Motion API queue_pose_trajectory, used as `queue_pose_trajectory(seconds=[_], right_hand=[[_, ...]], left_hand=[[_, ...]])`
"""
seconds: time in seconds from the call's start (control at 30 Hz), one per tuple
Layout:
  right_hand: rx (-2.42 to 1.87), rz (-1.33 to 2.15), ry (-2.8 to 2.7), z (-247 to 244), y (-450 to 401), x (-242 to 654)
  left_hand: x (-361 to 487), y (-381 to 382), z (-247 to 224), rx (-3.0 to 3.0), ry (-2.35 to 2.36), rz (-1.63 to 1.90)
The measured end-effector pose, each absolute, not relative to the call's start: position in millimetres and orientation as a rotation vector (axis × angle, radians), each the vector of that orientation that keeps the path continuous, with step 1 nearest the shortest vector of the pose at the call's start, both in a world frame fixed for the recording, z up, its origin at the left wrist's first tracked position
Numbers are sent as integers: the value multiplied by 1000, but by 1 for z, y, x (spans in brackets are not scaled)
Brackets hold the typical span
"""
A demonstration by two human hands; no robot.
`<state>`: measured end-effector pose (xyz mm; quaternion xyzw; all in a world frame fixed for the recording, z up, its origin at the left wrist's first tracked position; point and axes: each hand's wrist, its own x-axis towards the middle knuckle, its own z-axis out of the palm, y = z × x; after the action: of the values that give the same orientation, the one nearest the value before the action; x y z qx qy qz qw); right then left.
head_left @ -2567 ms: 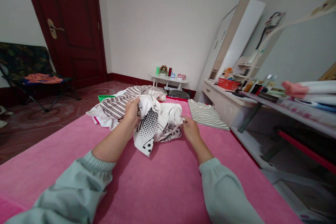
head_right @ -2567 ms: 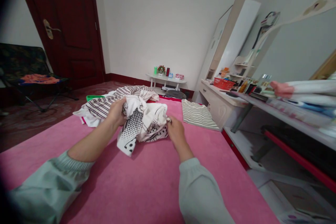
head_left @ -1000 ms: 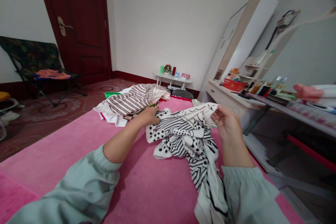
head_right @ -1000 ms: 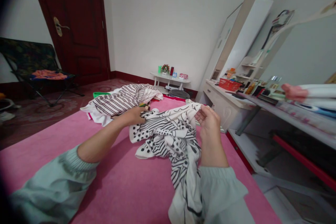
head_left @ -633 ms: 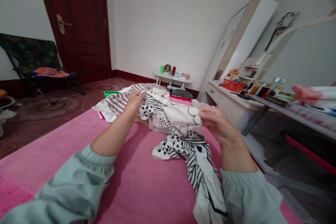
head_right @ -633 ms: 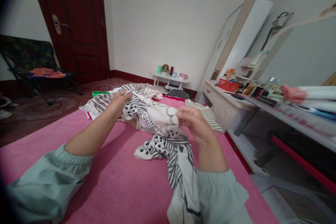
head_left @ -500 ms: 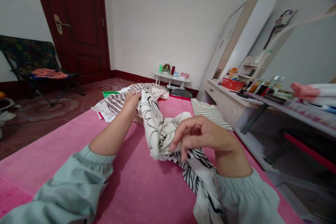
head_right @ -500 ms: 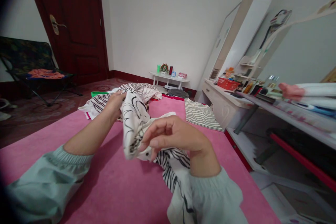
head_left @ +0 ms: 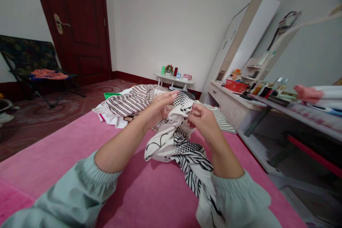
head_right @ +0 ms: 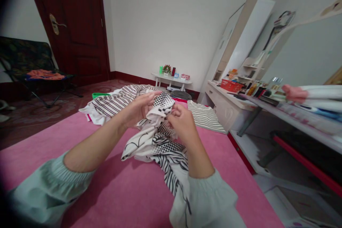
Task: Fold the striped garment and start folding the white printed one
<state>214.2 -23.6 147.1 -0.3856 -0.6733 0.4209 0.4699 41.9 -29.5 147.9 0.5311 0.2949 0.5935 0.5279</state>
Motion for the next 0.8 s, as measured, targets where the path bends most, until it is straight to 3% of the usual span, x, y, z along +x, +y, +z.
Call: queue_pose_trajectory(seconds=[0.1, 0.23, 0.4, 0.57, 0.67, 0.8], right_hand=[[-912, 866, -1311, 157, -8, 249], [-853, 854, -1075, 170, 0, 283], [-1014, 1017, -1520, 150, -10, 247], [-1221, 712, -1868, 119, 3, 219], [-1216, 742, -1476, 118, 24, 253], [-947, 518, -726, 125, 50, 318]], left_hand=[[36, -22, 140, 1260, 708, 1403], [31, -6, 118, 1309, 1072, 1395], [45, -10, 110, 1344, 930, 1358], [51, -18, 117, 1341, 749, 1276], [41, -9, 114, 1295, 874, 1395], [28, 4, 104, 1172, 1045, 1528]])
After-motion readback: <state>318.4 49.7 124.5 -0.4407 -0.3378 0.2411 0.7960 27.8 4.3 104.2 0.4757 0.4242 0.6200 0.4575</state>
